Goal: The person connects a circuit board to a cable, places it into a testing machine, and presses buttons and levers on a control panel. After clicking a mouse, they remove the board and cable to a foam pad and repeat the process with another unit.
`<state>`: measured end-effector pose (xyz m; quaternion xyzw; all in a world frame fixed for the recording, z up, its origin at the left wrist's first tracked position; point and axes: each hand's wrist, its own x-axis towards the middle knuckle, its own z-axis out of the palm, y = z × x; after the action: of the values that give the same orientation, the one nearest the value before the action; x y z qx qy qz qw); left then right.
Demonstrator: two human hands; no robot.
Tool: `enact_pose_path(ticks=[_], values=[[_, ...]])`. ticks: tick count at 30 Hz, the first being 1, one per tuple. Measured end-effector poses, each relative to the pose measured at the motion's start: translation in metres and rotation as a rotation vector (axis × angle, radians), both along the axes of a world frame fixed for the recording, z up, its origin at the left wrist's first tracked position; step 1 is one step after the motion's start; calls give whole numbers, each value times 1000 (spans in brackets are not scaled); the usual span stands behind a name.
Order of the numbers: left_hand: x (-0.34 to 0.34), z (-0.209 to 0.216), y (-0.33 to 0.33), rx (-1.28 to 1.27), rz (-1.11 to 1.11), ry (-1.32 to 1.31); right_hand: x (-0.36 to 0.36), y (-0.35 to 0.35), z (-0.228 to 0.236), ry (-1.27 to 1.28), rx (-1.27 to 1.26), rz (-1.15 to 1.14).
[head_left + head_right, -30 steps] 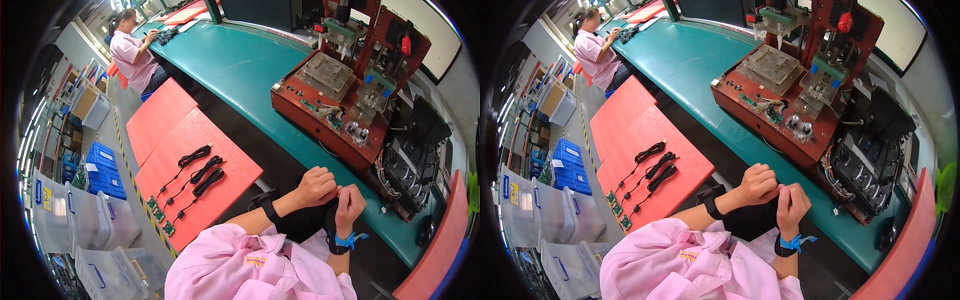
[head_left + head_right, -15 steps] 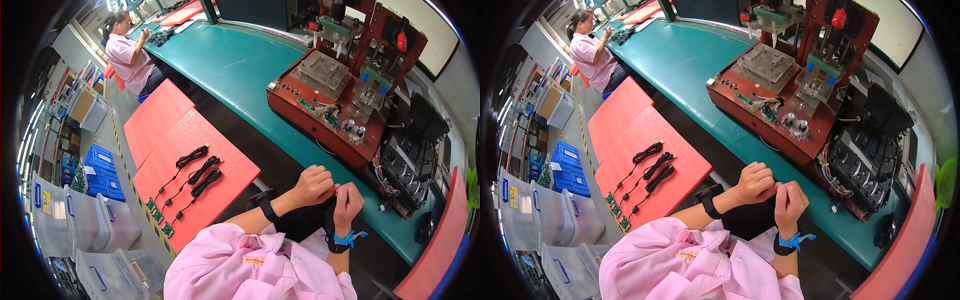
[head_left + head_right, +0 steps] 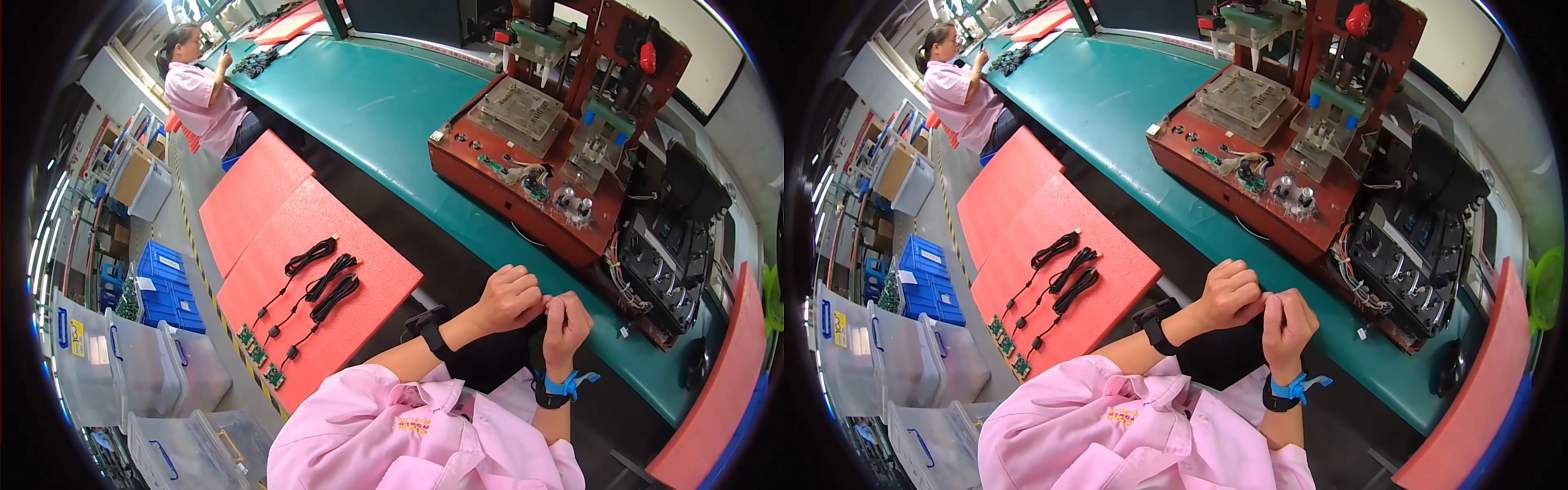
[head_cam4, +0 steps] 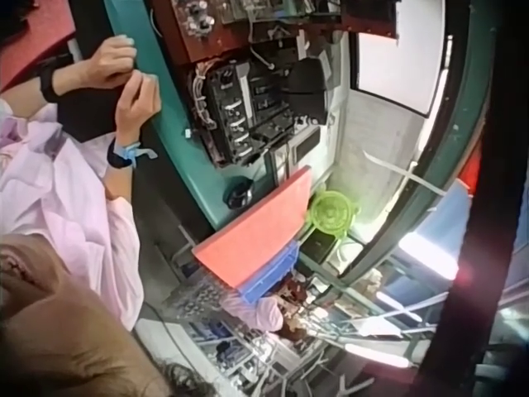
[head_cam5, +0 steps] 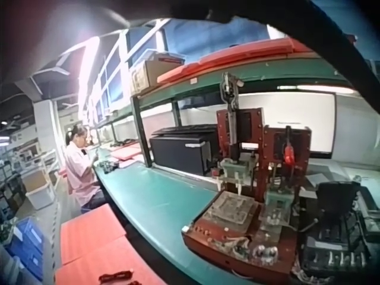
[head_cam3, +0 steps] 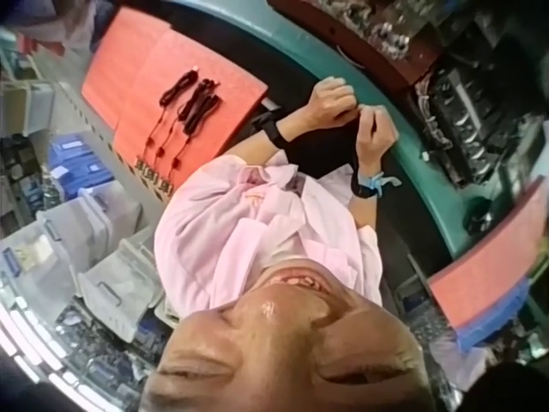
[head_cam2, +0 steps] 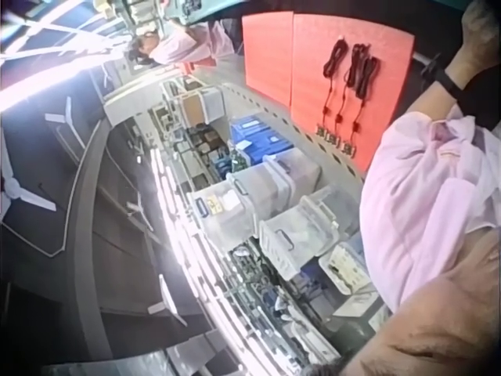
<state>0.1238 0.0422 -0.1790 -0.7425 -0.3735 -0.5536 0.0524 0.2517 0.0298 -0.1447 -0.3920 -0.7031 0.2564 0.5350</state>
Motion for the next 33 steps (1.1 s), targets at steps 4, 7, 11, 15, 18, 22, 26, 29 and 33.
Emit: enact_pose_path(ticks=[4,7,11,15,18,22,26,29,33], values=[[0,-2,1,24,7,-4,-2,0,0,1,7,-1],[-1,1,0,8,-8,8,-1,0,0,2,-2,-3],[-10,6,0,-9,-49,61,1,0,-2,-3,-9,1],[-49,13,3,14,49,4,3,1,-3,-9,-13,11],[-112,28,15,60,400,8,3,0,-4,-18,-21,-6],[-207,64,58,35,721,60,2,0,-3,-27,-9,-11],[-275,75,109,6,1007,125,2,0,-2,-41,-10,-20],[-295,51,129,-366,1239,111,0,-1,-2,-35,-20,-15],[-307,18,138,-605,1257,124,-2,0,-3,-42,-26,-8]])
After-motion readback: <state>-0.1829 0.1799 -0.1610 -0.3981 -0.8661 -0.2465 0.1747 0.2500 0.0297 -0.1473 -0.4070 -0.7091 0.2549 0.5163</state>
